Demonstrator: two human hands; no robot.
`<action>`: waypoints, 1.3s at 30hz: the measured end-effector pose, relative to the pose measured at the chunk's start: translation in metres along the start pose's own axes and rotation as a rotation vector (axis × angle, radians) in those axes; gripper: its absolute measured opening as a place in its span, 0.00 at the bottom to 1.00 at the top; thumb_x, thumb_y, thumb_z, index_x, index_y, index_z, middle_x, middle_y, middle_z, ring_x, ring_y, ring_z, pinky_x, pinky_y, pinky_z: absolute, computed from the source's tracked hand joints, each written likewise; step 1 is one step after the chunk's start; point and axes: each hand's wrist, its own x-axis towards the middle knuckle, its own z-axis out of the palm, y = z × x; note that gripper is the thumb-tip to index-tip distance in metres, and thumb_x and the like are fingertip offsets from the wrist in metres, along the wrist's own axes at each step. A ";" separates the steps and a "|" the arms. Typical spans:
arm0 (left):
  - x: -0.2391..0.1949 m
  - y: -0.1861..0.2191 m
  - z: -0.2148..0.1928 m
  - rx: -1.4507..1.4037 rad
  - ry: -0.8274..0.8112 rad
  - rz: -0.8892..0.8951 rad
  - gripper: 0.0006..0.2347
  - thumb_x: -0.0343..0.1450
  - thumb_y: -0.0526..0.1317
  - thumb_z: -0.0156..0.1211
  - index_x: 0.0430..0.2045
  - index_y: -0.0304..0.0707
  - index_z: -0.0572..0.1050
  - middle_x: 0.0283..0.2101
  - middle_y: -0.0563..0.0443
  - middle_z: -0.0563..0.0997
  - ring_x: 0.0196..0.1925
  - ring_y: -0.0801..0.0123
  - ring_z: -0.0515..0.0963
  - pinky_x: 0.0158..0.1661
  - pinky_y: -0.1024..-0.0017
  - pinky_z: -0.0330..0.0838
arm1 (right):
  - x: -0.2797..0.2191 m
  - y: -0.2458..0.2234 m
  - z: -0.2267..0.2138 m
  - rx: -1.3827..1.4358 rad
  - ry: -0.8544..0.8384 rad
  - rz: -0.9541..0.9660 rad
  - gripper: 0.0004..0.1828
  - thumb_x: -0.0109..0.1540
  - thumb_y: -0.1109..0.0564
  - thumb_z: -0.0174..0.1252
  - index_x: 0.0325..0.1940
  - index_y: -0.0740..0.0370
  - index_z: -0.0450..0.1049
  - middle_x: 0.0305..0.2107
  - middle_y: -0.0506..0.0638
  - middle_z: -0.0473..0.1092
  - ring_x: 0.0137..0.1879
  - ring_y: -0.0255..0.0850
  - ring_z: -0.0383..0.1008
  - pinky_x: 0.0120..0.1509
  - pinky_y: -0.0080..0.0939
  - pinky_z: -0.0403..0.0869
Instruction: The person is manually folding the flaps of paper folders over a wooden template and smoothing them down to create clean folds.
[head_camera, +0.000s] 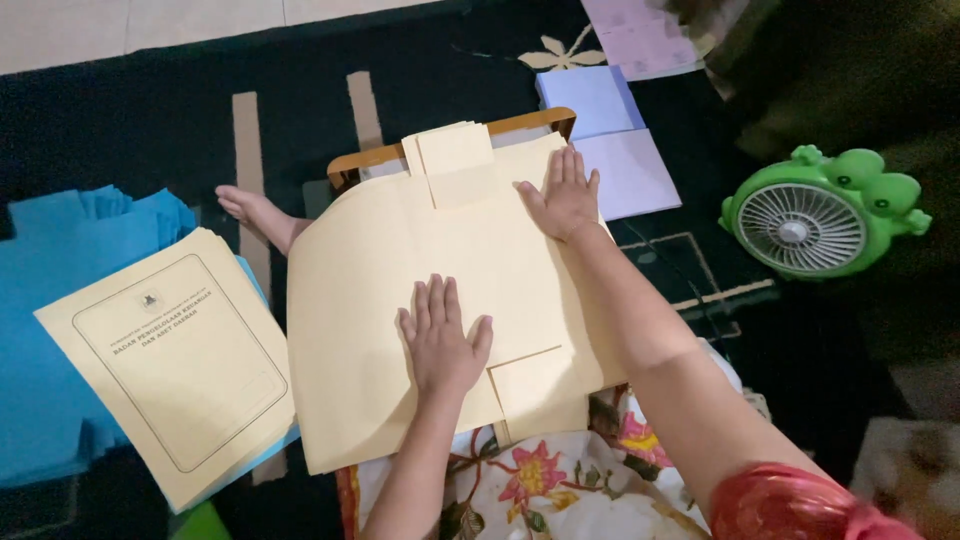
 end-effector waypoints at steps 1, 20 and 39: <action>0.000 -0.001 0.000 0.000 0.000 -0.002 0.33 0.76 0.61 0.32 0.74 0.40 0.50 0.79 0.42 0.46 0.81 0.50 0.39 0.71 0.43 0.32 | -0.011 0.003 0.001 0.000 -0.001 -0.002 0.51 0.66 0.22 0.14 0.82 0.59 0.38 0.80 0.52 0.34 0.84 0.45 0.30 0.83 0.61 0.34; 0.002 -0.001 0.005 0.061 -0.027 -0.070 0.34 0.74 0.65 0.30 0.76 0.51 0.48 0.79 0.36 0.41 0.81 0.44 0.36 0.71 0.41 0.36 | -0.212 0.067 0.027 -0.058 -0.085 -0.243 0.58 0.57 0.28 0.48 0.83 0.55 0.36 0.79 0.58 0.34 0.84 0.51 0.28 0.82 0.63 0.35; -0.012 -0.005 -0.008 0.023 0.017 -0.028 0.28 0.78 0.58 0.28 0.76 0.55 0.50 0.79 0.39 0.44 0.81 0.49 0.37 0.70 0.45 0.37 | -0.269 0.004 0.100 -0.027 0.097 -0.683 0.41 0.71 0.32 0.16 0.82 0.55 0.44 0.76 0.61 0.46 0.82 0.54 0.41 0.79 0.61 0.43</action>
